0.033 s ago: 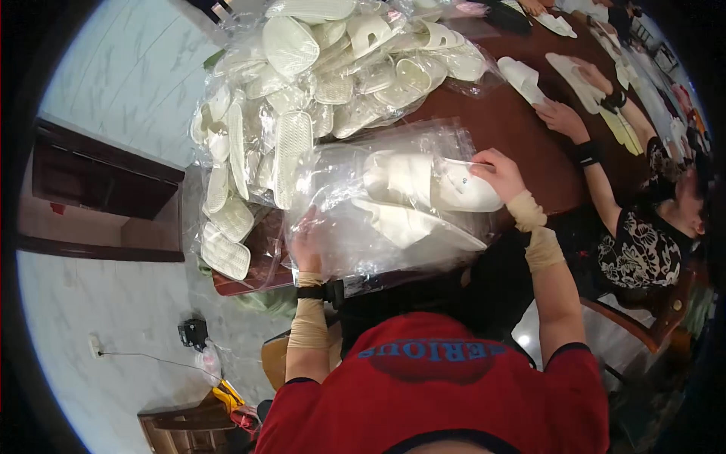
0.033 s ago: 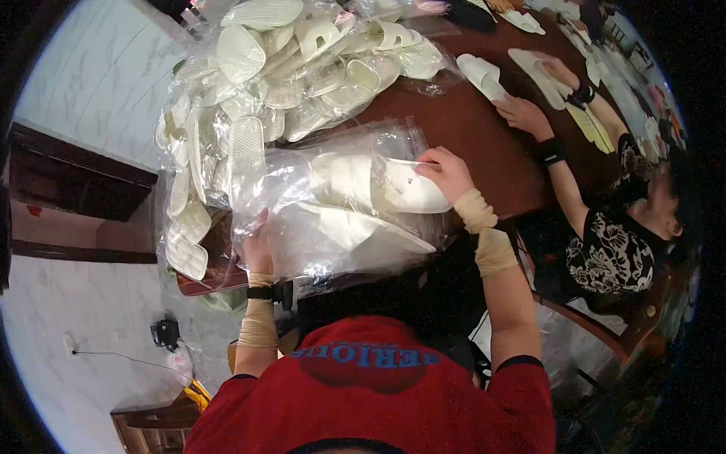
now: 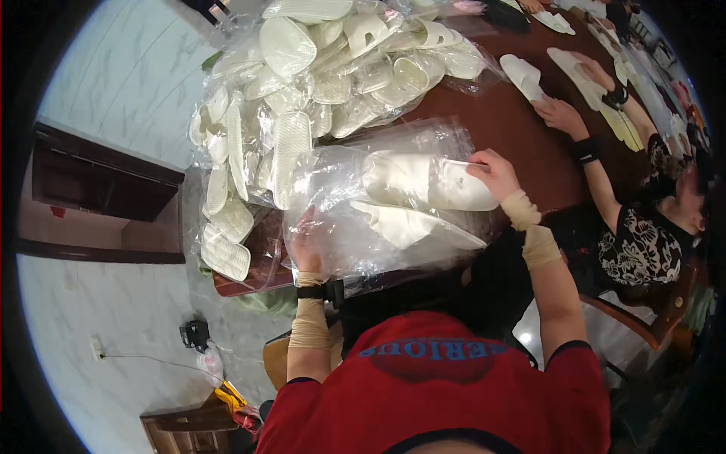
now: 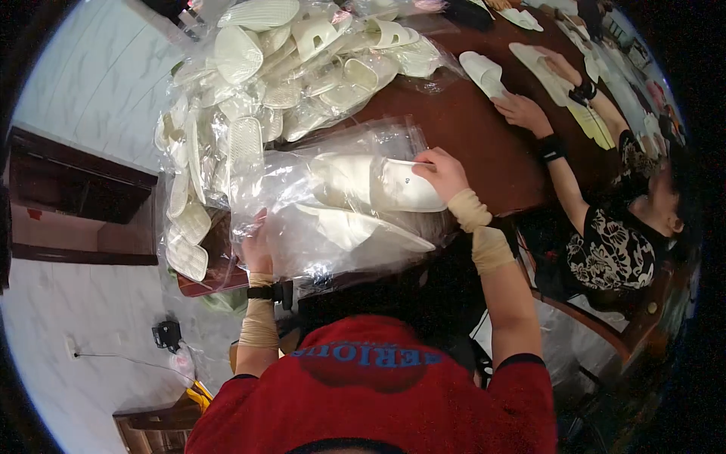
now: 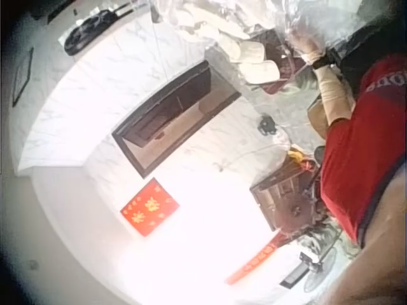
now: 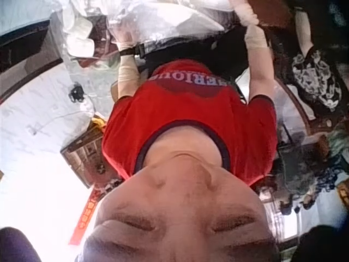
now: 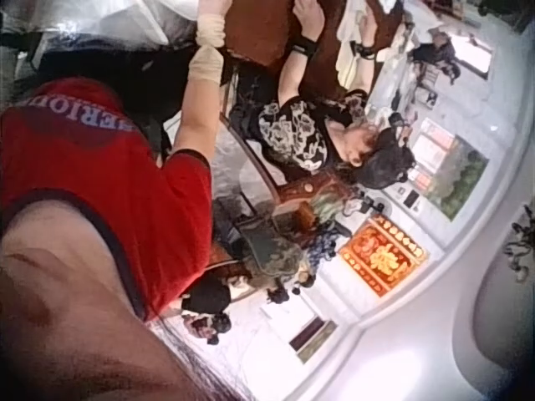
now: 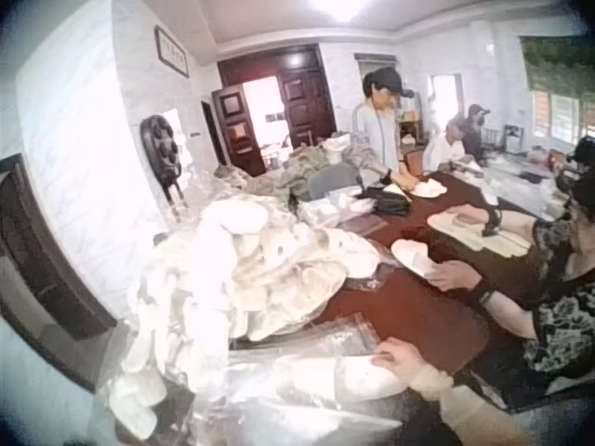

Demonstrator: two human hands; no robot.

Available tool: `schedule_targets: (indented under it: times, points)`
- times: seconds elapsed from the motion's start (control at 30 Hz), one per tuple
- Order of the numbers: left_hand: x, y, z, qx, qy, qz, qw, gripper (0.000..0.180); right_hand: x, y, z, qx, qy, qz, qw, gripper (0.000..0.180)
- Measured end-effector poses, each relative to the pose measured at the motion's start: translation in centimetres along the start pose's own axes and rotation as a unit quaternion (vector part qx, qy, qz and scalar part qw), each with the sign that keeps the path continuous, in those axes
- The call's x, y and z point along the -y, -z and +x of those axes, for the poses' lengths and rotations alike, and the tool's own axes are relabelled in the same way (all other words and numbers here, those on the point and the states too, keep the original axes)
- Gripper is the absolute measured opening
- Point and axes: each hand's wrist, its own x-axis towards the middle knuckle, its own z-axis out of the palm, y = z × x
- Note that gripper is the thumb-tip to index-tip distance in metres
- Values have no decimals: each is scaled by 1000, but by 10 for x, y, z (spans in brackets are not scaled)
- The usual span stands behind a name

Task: Sort and pack white indoor slippers into clear plastic bags.

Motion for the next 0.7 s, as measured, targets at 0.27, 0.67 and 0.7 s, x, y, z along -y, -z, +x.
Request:
schedule_targets:
  times: [0.27,0.67,0.7]
  points:
    - [-72,20,1,-124,-117,196,966,30,-18,-11,2,-73,-52,-210,974,21]
    - [11,-10,11,-193,46,177,964,22,-8,75,11,35,-71,12,997,22]
    - [11,-13,12,-189,48,173,966,22,-20,104,11,13,-63,5,998,20]
